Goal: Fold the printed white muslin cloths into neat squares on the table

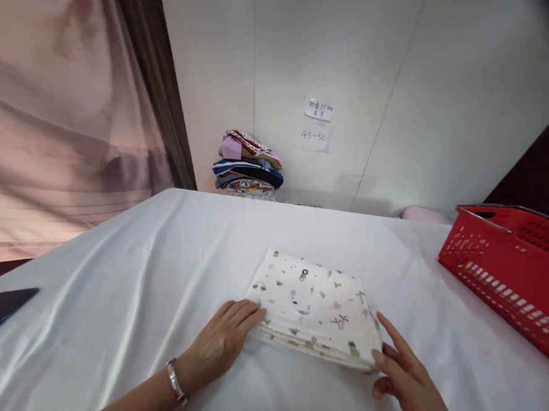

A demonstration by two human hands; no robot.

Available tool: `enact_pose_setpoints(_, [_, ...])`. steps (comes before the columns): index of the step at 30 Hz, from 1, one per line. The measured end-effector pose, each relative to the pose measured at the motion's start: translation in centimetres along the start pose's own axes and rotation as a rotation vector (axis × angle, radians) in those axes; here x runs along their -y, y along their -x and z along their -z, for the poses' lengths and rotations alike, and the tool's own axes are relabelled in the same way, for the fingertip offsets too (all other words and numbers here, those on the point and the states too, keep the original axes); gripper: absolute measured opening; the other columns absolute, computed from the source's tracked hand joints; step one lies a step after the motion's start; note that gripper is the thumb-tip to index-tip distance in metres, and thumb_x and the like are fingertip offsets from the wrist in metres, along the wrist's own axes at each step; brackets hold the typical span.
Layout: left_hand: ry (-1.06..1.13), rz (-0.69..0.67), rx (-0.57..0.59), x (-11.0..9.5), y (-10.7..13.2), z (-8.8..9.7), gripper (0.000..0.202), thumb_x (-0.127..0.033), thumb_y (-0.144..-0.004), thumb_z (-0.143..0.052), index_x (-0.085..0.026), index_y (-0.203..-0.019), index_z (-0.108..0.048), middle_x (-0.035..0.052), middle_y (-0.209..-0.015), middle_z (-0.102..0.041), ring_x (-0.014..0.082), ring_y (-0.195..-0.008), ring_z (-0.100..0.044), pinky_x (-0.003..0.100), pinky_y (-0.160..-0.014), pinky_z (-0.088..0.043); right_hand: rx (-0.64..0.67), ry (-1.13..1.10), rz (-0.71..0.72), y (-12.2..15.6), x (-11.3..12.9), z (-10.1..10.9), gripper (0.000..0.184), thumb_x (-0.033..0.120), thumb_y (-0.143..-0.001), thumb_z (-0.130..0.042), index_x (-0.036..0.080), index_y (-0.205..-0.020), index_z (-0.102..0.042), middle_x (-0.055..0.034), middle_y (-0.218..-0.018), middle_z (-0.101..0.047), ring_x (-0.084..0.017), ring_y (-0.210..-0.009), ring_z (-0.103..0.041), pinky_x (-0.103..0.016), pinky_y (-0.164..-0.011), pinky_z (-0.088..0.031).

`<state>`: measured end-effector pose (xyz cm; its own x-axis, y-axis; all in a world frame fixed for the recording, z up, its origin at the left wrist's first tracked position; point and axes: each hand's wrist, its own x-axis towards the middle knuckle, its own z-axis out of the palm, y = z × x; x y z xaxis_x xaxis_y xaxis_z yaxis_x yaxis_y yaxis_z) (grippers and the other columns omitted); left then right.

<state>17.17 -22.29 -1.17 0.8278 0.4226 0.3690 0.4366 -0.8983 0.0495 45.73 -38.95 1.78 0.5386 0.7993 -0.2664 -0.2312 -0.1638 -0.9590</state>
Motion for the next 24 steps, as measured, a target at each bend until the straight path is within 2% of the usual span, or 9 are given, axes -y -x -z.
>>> enact_pose_setpoints(3, [0.029, 0.005, 0.008, -0.3, -0.2, 0.0, 0.065, 0.002, -0.067, -0.039, -0.022, -0.127, -0.036, 0.0070, -0.118, -0.054, 0.0199, -0.111, -0.046, 0.041, -0.095, -0.038, 0.023, -0.056, -0.046, -0.3, 1.5, -0.2, 0.078, 0.046, -0.061, -0.069, 0.029, -0.131, -0.039, -0.0023, -0.081, -0.060, -0.017, -0.065, -0.053, -0.024, -0.044, -0.042])
enact_pose_setpoints(6, [0.034, 0.022, -0.036, -1.0, -0.3, -0.7, 0.066, 0.000, -0.065, -0.041, -0.020, -0.127, -0.035, 0.0081, -0.118, -0.053, 0.0213, -0.111, -0.045, 0.043, -0.097, -0.035, 0.037, -0.068, -0.052, -1.0, 3.0, -0.4, 0.074, 0.044, -0.061, -0.069, 0.026, -0.128, -0.044, -0.0033, -0.080, -0.061, -0.018, -0.066, -0.054, -0.024, -0.043, -0.042])
enact_pose_setpoints(10, [-0.001, 0.058, -0.080, -1.7, -0.3, -1.3, 0.063, 0.001, -0.062, -0.039, -0.020, -0.122, -0.041, 0.0073, -0.111, -0.058, 0.0216, -0.104, -0.050, 0.042, -0.093, -0.038, 0.093, -0.039, -0.072, -2.0, 3.4, 0.0, 0.075, 0.044, -0.059, -0.071, 0.025, -0.127, -0.045, -0.0049, -0.084, -0.062, -0.018, -0.065, -0.055, -0.025, -0.042, -0.044])
enact_pose_setpoints(14, [-0.055, 0.058, -0.081, -0.6, -1.5, -0.1, 0.064, 0.001, -0.060, -0.038, -0.019, -0.120, -0.042, 0.0062, -0.104, -0.061, 0.0195, -0.095, -0.054, 0.040, -0.089, -0.039, 0.115, -0.018, -0.088, -3.8, 3.5, 0.7, 0.076, 0.044, -0.059, -0.072, 0.027, -0.128, -0.044, -0.0044, -0.084, -0.063, -0.017, -0.059, -0.055, -0.026, -0.042, -0.045])
enact_pose_setpoints(17, [-0.160, 0.046, -0.138, 2.2, -5.1, 2.2, 0.059, 0.000, -0.065, -0.040, -0.016, -0.122, -0.040, 0.0072, -0.104, -0.060, 0.0189, -0.093, -0.054, 0.040, -0.088, -0.038, 0.158, -0.027, -0.021, -6.6, 5.8, 0.2, 0.072, 0.040, -0.062, -0.071, 0.027, -0.128, -0.044, -0.0040, -0.087, -0.063, -0.018, -0.062, -0.057, -0.025, -0.041, -0.045])
enact_pose_setpoints(20, [-0.247, 0.036, -0.162, 5.8, -11.3, 5.9, 0.047, -0.008, -0.072, -0.044, -0.015, -0.119, -0.043, 0.0073, -0.103, -0.061, 0.0193, -0.092, -0.055, 0.039, -0.086, -0.036, 0.244, -0.062, 0.074, -10.8, 10.2, -1.3, 0.062, 0.032, -0.068, -0.067, 0.027, -0.126, -0.045, -0.0034, -0.086, -0.064, -0.016, -0.064, -0.059, -0.025, -0.046, -0.048])
enact_pose_setpoints(22, [-0.311, 0.060, -0.177, 7.8, -15.9, 8.9, 0.041, -0.009, -0.073, -0.046, -0.015, -0.114, -0.047, 0.0073, -0.100, -0.062, 0.0196, -0.092, -0.055, 0.039, -0.087, -0.035, 0.257, -0.101, 0.144, -13.7, 13.6, -2.5, 0.057, 0.024, -0.070, -0.065, 0.026, -0.124, -0.046, -0.0035, -0.085, -0.064, -0.015, -0.065, -0.061, -0.024, -0.050, -0.050])
enact_pose_setpoints(24, [-0.373, 0.052, -0.215, 9.1, -19.4, 11.8, 0.039, -0.009, -0.075, -0.044, -0.015, -0.113, -0.048, 0.0073, -0.102, -0.061, 0.0201, -0.094, -0.054, 0.038, -0.086, -0.034, 0.242, -0.131, 0.256, -16.2, 16.6, -3.5, 0.053, 0.020, -0.074, -0.060, 0.024, -0.124, -0.045, -0.0041, -0.086, -0.064, -0.014, -0.063, -0.062, -0.022, -0.048, -0.050])
